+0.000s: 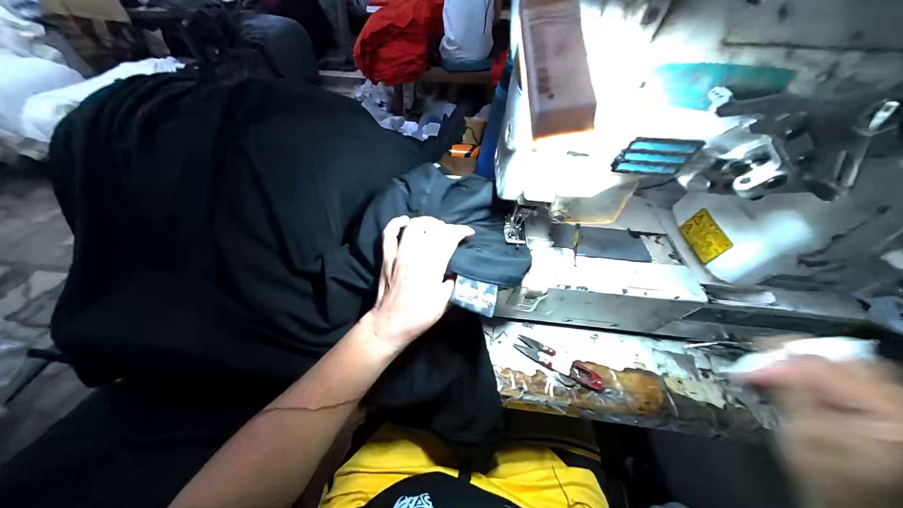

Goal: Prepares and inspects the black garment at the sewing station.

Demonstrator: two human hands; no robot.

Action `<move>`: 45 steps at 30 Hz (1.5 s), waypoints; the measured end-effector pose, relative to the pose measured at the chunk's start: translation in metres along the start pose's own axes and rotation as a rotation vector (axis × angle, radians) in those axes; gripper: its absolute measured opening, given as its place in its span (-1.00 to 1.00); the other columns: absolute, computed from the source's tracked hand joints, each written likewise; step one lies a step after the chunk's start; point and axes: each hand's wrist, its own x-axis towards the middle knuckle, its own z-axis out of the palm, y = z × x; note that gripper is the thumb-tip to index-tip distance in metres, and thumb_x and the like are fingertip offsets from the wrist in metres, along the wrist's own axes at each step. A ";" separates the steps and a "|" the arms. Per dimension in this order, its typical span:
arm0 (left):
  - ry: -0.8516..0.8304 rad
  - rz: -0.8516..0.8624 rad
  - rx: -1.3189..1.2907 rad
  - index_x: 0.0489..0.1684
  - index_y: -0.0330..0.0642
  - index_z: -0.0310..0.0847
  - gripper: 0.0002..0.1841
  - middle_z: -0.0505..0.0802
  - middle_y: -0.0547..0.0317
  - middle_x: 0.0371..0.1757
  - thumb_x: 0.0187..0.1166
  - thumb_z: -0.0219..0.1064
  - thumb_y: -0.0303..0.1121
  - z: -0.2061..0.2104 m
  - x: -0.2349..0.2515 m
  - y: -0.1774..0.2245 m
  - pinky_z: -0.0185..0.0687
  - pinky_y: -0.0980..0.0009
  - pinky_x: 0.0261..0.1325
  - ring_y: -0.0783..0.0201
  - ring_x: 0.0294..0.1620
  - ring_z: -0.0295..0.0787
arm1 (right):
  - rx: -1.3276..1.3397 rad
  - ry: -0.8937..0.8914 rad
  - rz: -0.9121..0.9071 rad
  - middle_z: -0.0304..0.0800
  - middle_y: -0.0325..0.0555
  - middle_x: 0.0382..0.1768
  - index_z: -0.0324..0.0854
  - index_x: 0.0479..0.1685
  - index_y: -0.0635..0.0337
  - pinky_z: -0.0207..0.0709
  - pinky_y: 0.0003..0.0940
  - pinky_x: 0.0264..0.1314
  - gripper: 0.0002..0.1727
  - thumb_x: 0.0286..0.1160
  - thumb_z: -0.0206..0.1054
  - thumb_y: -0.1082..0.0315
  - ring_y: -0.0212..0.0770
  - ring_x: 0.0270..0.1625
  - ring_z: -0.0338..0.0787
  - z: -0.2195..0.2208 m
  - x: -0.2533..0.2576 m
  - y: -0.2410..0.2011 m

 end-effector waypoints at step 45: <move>-0.195 0.022 0.134 0.19 -0.25 0.78 -0.66 0.81 -0.15 0.25 0.52 0.28 -0.38 -0.031 0.029 -0.019 0.45 -0.17 0.41 -0.18 0.39 0.66 | 0.437 -0.359 0.305 0.75 -0.19 -0.41 0.81 -0.20 0.24 0.48 -0.44 -0.22 -0.65 0.48 0.45 0.07 -0.45 -0.36 0.60 0.159 0.010 -0.082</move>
